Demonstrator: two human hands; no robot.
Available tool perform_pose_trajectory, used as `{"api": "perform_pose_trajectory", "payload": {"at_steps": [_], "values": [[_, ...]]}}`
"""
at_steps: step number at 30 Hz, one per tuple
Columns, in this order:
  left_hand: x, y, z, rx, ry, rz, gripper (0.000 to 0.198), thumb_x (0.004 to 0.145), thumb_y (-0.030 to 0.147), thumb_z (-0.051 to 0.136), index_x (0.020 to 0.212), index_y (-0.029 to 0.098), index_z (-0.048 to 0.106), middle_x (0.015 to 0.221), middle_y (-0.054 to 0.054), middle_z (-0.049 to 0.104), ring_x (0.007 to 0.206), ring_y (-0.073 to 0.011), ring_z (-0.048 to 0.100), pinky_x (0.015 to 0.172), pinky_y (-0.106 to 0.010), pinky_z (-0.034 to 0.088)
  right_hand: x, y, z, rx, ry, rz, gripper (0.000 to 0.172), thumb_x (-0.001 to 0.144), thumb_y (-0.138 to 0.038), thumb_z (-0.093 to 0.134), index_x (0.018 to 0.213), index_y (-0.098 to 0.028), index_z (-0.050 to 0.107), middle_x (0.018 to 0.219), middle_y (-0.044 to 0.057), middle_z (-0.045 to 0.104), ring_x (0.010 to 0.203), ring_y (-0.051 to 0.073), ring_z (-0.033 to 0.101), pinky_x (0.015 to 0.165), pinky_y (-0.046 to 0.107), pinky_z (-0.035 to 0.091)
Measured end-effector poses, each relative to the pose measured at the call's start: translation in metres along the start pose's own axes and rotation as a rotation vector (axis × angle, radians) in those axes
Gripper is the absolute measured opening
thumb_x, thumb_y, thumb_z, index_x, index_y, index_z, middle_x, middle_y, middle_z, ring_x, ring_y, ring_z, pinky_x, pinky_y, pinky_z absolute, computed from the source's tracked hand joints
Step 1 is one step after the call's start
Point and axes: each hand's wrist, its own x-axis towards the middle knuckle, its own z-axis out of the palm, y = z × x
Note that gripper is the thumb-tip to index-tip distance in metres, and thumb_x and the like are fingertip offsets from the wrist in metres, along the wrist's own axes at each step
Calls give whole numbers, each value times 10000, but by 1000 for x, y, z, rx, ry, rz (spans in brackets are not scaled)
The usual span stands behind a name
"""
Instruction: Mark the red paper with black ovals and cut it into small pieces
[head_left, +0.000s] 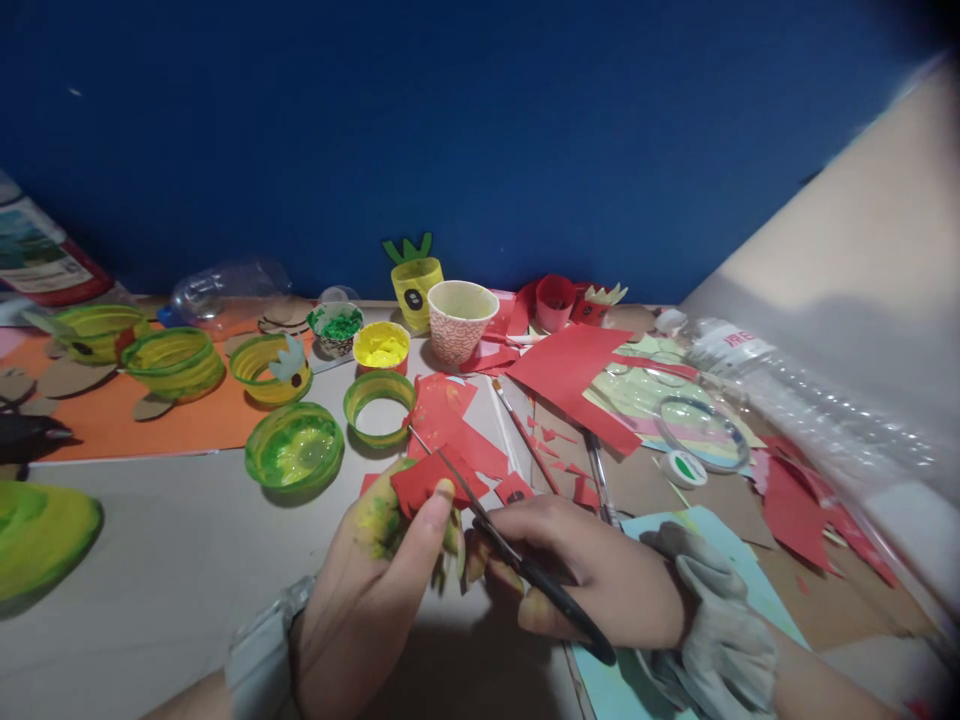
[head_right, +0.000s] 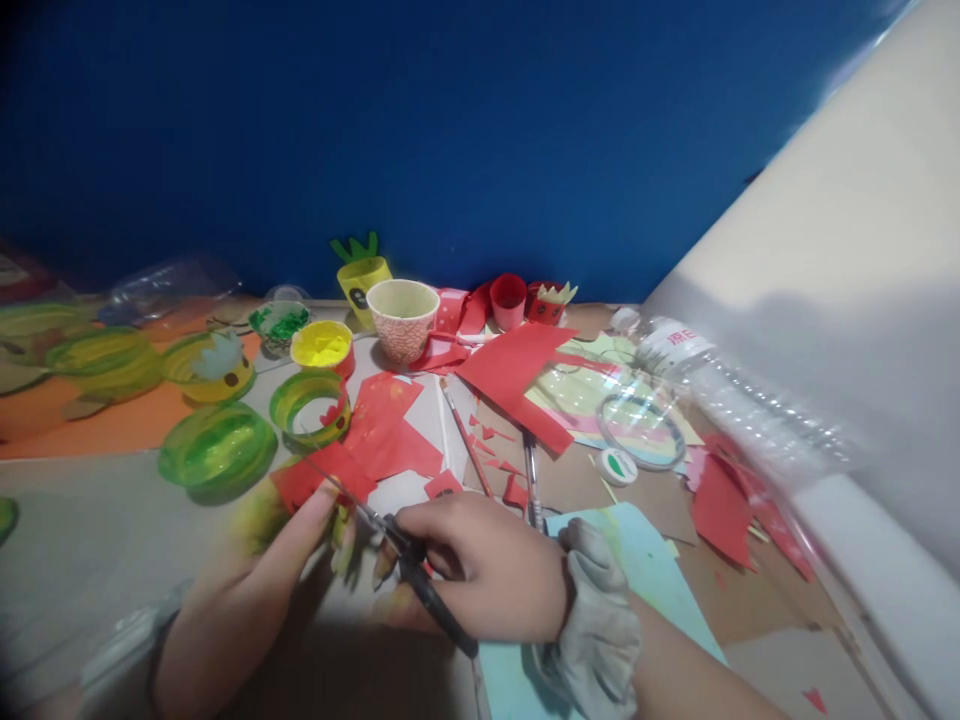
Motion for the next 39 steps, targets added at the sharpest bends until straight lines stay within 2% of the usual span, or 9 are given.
{"api": "perform_pose_trajectory", "payload": {"at_steps": [4,14,21,25,29,36,39], "values": [[2,-4,2,-6,4,53,256,937,251,468,728,183,600,673,13,591,623,-124,549,602,-183,468,0,0,0,20,0,8,714,775,-800,422,852,-124,639,636,-3,488,568,127,423,552,241,391],[1,-7,2,-8,-21,107,298,1004,258,423,747,179,553,675,27,559,621,-98,521,589,-156,446,0,1,0,87,14,33,599,756,-742,546,771,-148,614,636,-11,510,576,126,440,567,239,404],[2,-4,2,-55,-3,60,196,983,259,460,863,207,605,771,30,612,695,-103,570,658,-151,490,0,2,1,121,17,41,578,739,-728,584,766,-151,607,637,-15,506,582,124,447,570,236,403],[3,0,1,-100,-41,11,246,1000,320,410,935,197,612,828,-6,625,744,-135,578,713,-198,508,-1,3,4,145,78,56,579,735,-733,586,727,-154,579,650,-11,522,598,125,455,579,233,408],[3,1,2,-113,-32,-19,264,998,316,387,969,193,619,937,-23,635,848,-149,588,790,-211,507,-1,3,4,134,75,60,574,729,-730,596,719,-156,577,650,-8,527,600,128,457,583,236,413],[1,-5,1,-65,-13,25,243,1006,286,401,978,210,630,920,7,643,735,-110,577,714,-176,497,0,1,1,73,23,54,659,744,-784,504,809,-140,624,640,-6,500,572,127,436,554,242,391],[1,-5,1,-46,15,54,219,999,266,423,956,225,634,897,31,645,684,-90,567,663,-145,493,0,0,2,55,43,61,696,735,-825,450,754,-144,597,625,-11,473,562,122,408,543,243,370]]}}
